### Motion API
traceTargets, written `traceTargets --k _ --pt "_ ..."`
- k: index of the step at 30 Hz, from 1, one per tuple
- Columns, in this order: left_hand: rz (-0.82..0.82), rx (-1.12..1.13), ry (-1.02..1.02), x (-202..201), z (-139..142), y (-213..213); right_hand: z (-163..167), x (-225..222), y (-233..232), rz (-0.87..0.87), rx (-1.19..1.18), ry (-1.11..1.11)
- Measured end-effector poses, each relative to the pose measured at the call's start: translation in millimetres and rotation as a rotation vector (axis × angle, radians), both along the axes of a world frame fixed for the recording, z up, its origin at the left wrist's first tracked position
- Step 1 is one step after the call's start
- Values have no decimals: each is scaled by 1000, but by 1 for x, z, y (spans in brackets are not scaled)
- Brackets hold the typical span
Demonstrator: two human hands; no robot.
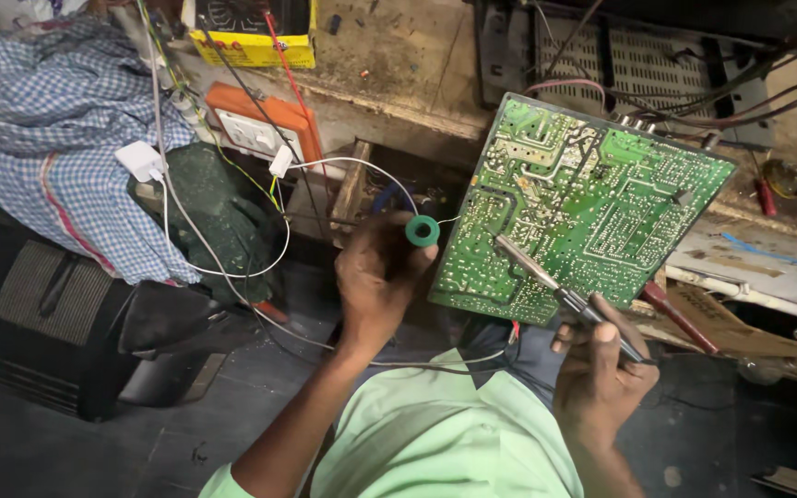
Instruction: The person holds a green circuit board against the workbench and solders components on it, holding a soldering iron in one hand and a spool of solder wire in the other. They reposition the board, continue soldering, then use pliers to work on the board and touch its components by hand.
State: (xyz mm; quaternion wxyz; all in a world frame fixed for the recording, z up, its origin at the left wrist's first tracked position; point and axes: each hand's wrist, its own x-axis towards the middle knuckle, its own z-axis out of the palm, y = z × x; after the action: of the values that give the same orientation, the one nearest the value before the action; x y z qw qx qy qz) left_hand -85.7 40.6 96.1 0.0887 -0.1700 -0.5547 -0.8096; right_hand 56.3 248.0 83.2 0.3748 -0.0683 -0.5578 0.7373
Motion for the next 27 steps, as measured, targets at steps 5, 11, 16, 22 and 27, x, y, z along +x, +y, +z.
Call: traceTargets --k 5,11,16,22,27 --pt "6 -13 12 -1 1 4 1 -4 -10 4 -30 -6" --pt "-16 -52 -1 0 4 7 3 -6 -13 -21 -39 -44" --pt "27 -108 87 0 7 9 -1 -7 -20 -35 -45 -50" --pt "66 -149 106 -1 10 8 0 -8 -24 -58 -59 -64" --pt "61 -158 107 -2 12 7 0 -8 -26 -50 -102 -72"
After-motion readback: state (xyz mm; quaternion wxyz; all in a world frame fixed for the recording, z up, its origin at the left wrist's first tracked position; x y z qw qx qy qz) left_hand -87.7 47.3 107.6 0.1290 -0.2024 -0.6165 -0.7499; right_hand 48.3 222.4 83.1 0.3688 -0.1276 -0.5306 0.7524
